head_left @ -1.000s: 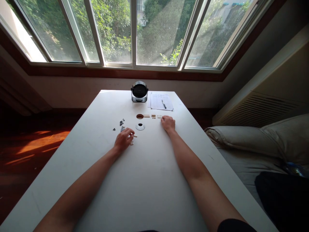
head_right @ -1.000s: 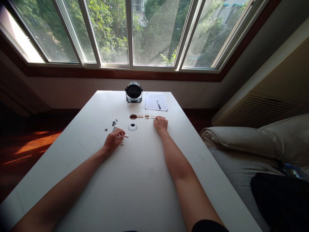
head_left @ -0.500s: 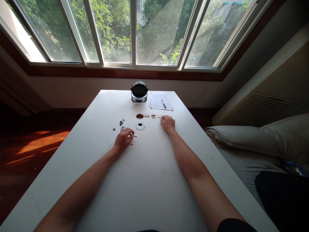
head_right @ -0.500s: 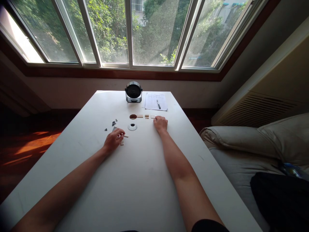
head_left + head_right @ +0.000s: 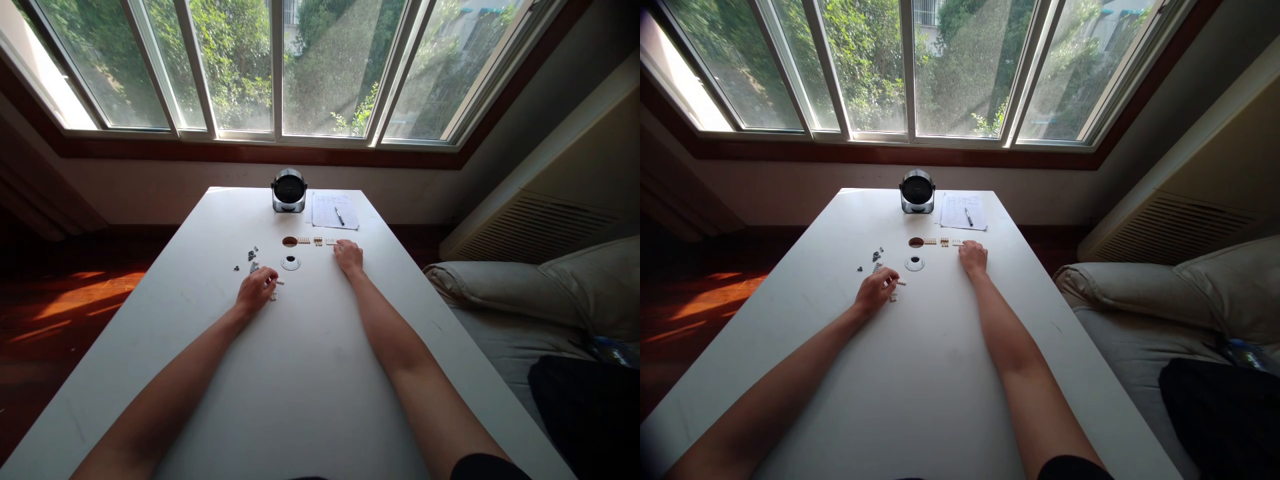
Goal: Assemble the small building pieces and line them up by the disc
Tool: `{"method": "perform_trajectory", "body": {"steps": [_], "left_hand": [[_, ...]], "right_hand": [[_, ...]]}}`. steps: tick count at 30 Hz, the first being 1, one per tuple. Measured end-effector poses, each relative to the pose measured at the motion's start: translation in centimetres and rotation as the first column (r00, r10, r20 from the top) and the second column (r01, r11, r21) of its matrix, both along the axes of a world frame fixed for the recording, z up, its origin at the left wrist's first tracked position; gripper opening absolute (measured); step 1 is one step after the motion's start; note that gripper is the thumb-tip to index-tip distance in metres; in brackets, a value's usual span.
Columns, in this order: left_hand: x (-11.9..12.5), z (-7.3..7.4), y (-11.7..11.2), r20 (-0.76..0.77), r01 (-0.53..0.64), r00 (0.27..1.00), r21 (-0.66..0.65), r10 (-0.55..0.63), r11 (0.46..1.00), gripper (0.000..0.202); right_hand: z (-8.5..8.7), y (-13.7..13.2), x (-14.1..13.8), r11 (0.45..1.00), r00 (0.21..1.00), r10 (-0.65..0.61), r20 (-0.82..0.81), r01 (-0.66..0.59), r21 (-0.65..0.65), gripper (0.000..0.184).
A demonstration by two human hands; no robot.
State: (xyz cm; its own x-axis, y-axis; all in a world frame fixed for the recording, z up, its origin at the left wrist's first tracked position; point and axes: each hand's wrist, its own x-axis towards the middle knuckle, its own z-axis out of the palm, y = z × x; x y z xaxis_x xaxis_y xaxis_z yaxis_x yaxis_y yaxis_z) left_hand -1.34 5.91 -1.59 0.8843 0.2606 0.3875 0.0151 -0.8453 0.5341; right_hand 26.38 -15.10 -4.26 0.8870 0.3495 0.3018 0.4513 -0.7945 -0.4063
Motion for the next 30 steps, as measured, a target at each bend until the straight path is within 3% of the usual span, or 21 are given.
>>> {"method": "perform_trajectory", "body": {"steps": [7,14,18,22,30], "left_hand": [[0.2,-0.4,0.4,-0.035,-0.026,0.999,0.049,0.027,0.998,0.015],[0.1,-0.5,0.5,-0.057,0.007,0.998,0.077,-0.002,0.997,0.019],[0.1,-0.5,0.5,-0.065,-0.007,0.998,0.085,0.012,0.996,0.016],[0.1,-0.5,0.5,-0.061,-0.021,0.998,0.090,0.027,0.996,0.013],[0.0,-0.3,0.5,-0.061,-0.032,0.997,0.107,0.039,0.994,0.007]], "right_hand": [[0.6,0.1,-1.0,0.995,0.996,0.038,0.078,-0.045,0.089,0.030],[1.5,1.7,-3.8,0.965,0.966,0.222,0.135,-0.238,0.110,0.026],[2.0,3.1,-6.3,0.909,0.912,0.393,0.122,-0.405,0.096,0.022],[2.4,4.3,-9.0,0.817,0.821,0.560,0.109,-0.569,0.088,0.019],[2.4,5.4,-11.3,0.708,0.712,0.700,0.063,-0.702,0.071,0.014]]}}
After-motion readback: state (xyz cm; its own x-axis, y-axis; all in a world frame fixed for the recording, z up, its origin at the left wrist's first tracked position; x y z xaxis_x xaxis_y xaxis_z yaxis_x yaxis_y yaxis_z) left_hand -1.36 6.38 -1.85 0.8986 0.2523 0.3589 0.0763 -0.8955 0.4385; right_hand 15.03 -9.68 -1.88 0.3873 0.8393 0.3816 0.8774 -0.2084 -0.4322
